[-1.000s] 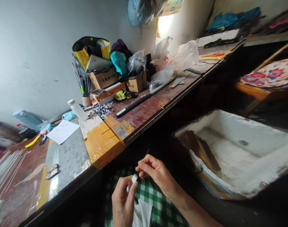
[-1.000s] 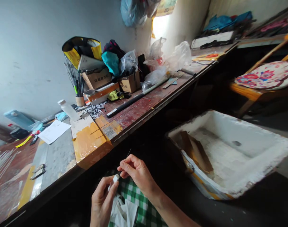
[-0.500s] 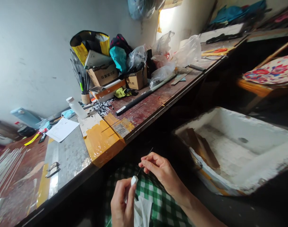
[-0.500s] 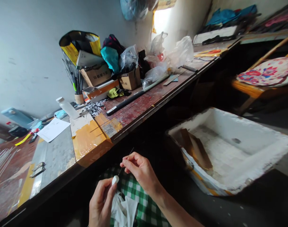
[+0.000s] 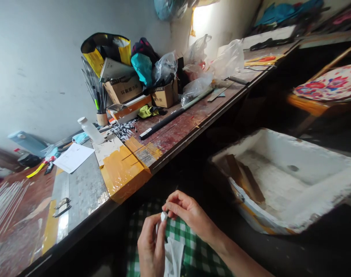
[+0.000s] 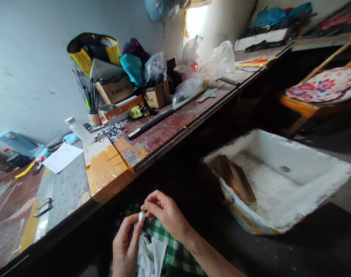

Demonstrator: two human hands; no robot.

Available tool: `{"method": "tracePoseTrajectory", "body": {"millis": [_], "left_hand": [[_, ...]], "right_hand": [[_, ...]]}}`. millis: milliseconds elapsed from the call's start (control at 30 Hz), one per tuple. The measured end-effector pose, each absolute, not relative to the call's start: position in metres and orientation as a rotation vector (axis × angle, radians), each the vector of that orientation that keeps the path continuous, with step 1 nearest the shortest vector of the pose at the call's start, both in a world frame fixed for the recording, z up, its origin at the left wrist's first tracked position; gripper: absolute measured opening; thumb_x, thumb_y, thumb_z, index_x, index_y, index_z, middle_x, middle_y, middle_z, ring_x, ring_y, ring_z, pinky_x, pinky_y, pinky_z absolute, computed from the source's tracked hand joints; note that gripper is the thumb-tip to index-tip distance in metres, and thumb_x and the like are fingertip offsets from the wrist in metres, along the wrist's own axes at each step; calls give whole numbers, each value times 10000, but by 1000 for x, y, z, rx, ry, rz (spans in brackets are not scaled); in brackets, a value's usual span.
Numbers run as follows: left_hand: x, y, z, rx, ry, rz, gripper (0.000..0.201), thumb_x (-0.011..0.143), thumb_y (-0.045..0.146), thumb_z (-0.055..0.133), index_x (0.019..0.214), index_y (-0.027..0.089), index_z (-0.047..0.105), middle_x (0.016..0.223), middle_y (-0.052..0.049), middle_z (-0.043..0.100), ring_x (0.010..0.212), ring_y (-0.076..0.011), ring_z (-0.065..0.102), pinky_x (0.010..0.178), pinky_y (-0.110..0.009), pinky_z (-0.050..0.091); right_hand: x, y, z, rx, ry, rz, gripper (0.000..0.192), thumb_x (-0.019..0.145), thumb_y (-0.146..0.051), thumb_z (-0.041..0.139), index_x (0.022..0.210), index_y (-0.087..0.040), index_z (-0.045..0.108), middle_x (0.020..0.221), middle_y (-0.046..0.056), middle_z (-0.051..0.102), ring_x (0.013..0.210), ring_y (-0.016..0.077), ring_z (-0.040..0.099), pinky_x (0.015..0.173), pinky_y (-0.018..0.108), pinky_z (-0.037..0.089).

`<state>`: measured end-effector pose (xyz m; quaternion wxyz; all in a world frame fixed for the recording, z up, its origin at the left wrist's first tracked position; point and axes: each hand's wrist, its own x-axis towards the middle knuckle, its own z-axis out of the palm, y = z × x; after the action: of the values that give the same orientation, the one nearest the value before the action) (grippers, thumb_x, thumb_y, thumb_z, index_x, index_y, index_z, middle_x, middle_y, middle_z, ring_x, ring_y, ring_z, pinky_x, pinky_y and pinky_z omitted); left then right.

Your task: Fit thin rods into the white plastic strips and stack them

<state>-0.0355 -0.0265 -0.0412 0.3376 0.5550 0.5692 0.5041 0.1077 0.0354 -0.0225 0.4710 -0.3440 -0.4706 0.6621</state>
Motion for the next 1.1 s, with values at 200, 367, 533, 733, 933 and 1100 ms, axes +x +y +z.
{"method": "tracePoseTrajectory", "body": {"millis": [200, 367, 533, 733, 933, 1100], "left_hand": [[-35, -29, -40, 1442, 1522, 1386, 150, 852, 331, 601, 908, 205, 660, 882, -44, 636, 803, -160, 601, 728, -224, 474], [-29, -31, -44, 1457, 1610, 1550, 176, 814, 361, 643, 891, 210, 688, 939, -89, 618, 855, -199, 611, 734, -260, 511], [-29, -32, -45, 1423, 1608, 1597, 165, 811, 339, 649, 899, 205, 687, 946, -95, 622, 879, -210, 610, 756, -279, 512], [-68, -42, -37, 1340, 1601, 1465, 221, 850, 336, 600, 998, 181, 656, 957, -88, 652, 895, -200, 609, 802, -272, 485], [-141, -70, -17, 759, 1679, 1745, 400, 726, 467, 712, 957, 154, 619, 685, -23, 649, 480, -91, 497, 449, -191, 394], [-182, -81, 5, 553, 1638, 1754, 370, 733, 501, 684, 803, 166, 545, 505, 33, 566, 363, -65, 441, 377, -157, 314]], "right_hand": [[111, 39, -18, -863, -1105, 1583, 224, 814, -367, 674, 868, -152, 648, 806, 43, 719, 626, 112, 572, 639, 252, 473], [107, 38, -19, -926, -1119, 1500, 261, 812, -408, 684, 774, -172, 580, 735, 2, 672, 569, 99, 509, 563, 231, 414], [96, 37, -19, -945, -1180, 1517, 301, 823, -446, 665, 747, -184, 539, 729, -11, 654, 529, 92, 490, 518, 222, 395], [82, 40, -9, -896, -1415, 1444, 232, 913, -409, 563, 804, -204, 560, 755, -11, 648, 664, 136, 568, 628, 247, 453], [39, 52, 12, -562, -1926, 989, 146, 966, -264, 486, 934, -231, 624, 888, 25, 653, 841, 181, 608, 790, 299, 472], [-25, 55, 28, -286, -2154, 750, 133, 943, -165, 504, 964, -199, 630, 926, 46, 671, 919, 198, 592, 875, 343, 440]]}}
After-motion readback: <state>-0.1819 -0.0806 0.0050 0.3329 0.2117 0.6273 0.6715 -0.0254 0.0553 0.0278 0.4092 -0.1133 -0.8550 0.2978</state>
